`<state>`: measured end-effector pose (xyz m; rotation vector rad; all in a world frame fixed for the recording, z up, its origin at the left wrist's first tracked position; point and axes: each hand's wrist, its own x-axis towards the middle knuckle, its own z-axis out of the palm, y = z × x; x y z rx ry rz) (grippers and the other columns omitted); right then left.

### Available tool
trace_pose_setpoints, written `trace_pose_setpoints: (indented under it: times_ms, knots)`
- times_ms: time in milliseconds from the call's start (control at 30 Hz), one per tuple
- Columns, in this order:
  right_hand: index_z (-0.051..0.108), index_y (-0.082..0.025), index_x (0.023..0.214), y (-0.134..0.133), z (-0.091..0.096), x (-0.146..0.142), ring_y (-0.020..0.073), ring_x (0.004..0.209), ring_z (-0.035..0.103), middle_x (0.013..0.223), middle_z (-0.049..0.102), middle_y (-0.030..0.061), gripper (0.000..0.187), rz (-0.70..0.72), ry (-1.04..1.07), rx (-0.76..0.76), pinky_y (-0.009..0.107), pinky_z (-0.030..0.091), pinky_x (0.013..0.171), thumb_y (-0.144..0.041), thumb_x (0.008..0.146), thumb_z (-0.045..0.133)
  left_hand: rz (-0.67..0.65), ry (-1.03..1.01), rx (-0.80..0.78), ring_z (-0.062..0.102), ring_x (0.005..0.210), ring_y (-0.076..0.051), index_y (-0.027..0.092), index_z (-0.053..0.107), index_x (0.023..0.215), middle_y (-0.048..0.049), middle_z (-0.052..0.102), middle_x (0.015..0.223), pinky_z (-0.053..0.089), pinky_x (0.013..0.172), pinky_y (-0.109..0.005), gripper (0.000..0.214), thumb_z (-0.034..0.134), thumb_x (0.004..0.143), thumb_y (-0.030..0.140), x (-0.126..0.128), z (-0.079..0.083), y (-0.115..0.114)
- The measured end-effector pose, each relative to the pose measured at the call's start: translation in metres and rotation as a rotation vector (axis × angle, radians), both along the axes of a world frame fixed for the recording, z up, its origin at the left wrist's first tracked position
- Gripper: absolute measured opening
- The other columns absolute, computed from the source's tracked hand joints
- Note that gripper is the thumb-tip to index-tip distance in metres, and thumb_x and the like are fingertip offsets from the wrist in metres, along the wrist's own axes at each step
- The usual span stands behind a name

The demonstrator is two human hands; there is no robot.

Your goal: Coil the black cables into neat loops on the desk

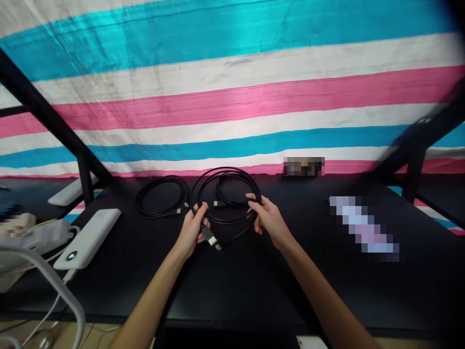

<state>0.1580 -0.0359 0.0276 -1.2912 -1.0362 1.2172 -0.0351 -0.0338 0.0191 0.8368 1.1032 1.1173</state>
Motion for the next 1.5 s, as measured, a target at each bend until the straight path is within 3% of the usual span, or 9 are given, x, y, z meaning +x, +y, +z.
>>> trace_pose_setpoints:
  times_ms: [167,333,533,667,867,1000,1167,1333,1500]
  knots:
    - [0.055,-0.015,0.115,0.000,-0.003,-0.001,0.0071,0.028,0.049,0.063,0.065,-0.0027,0.049,-0.029,-0.044,0.106,0.017,0.034,0.025,-0.042,0.075,0.058,-0.034,-0.028,-0.043,0.027,0.026,-0.002,0.021,0.046,0.080,0.0112,0.044,0.045,0.011,0.027,-0.012,0.041,0.070,0.068,0.052,-0.001,0.001,-0.001]
    - [0.054,-0.015,0.122,0.001,-0.001,0.001,0.0055,0.029,0.047,0.066,0.063,-0.0036,0.053,-0.071,0.058,0.071,0.017,0.033,0.025,-0.039,0.075,0.060,-0.127,-0.095,-0.095,0.022,0.028,-0.002,0.021,0.051,0.089,0.0111,0.039,0.044,0.012,0.028,-0.013,0.040,0.060,0.074,0.057,-0.004,0.010,-0.002]
    - [0.066,-0.017,0.103,0.003,0.003,0.007,-0.0016,0.030,0.035,0.068,0.057,-0.0060,0.038,-0.127,0.280,-0.004,0.013,0.022,0.024,-0.034,0.070,0.070,-0.281,-0.149,-0.069,0.025,0.027,-0.004,0.020,0.052,0.102,0.0102,0.042,0.049,0.019,0.026,-0.015,0.044,0.057,0.078,0.056,-0.008,0.009,-0.002]
    - [0.067,-0.015,0.099,0.004,0.003,0.012,-0.0025,0.028,0.030,0.069,0.059,-0.0046,0.035,-0.124,0.236,0.017,0.014,0.017,0.024,-0.036,0.071,0.071,-0.333,-0.110,0.009,0.036,0.029,-0.004,0.022,0.049,0.106,0.0089,0.048,0.057,0.026,0.026,-0.015,0.044,0.059,0.080,0.055,-0.008,-0.001,-0.001]
    - [0.043,-0.012,0.135,0.002,0.000,0.003,0.0058,0.031,0.048,0.068,0.067,0.0004,0.062,0.005,0.084,-0.100,0.016,0.032,0.027,-0.025,0.079,0.066,-0.416,0.008,0.024,0.049,0.029,-0.008,0.020,0.045,0.095,0.0072,0.054,0.056,0.029,0.025,-0.014,0.043,0.060,0.079,0.057,-0.006,-0.009,0.001]
    - [0.029,-0.010,0.143,-0.001,-0.002,-0.007,0.0103,0.042,0.061,0.070,0.070,0.0037,0.069,0.133,0.035,-0.163,0.015,0.039,0.032,-0.016,0.083,0.062,-0.388,0.068,0.069,0.054,0.032,-0.009,0.022,0.039,0.096,0.0076,0.057,0.061,0.032,0.026,-0.013,0.043,0.060,0.079,0.055,-0.003,-0.009,0.004]
    - [0.036,-0.011,0.139,0.001,-0.001,-0.005,0.0123,0.046,0.064,0.065,0.070,0.0031,0.059,0.122,0.066,-0.132,0.018,0.046,0.041,-0.020,0.085,0.059,-0.351,0.118,0.113,0.054,0.032,-0.009,0.022,0.038,0.092,0.0074,0.057,0.060,0.034,0.027,-0.014,0.041,0.062,0.078,0.053,0.003,-0.002,0.008]
    - [0.057,-0.013,0.119,0.010,-0.006,0.008,0.0082,0.047,0.057,0.069,0.068,0.0001,0.057,-0.063,0.131,0.027,0.019,0.045,0.045,-0.027,0.066,0.077,-0.297,0.154,0.136,0.054,0.032,-0.010,0.021,0.039,0.087,0.0069,0.057,0.055,0.035,0.028,-0.014,0.034,0.060,0.081,0.047,0.009,0.007,0.019]
    - [0.067,-0.018,0.095,0.016,-0.014,0.013,0.0061,0.056,0.050,0.092,0.071,0.0038,0.044,-0.166,0.200,0.118,0.021,0.043,0.052,-0.031,0.056,0.080,-0.291,0.205,0.094,0.054,0.030,-0.011,0.018,0.043,0.088,0.0051,0.057,0.052,0.036,0.028,-0.015,0.024,0.058,0.086,0.037,0.020,-0.002,0.034]
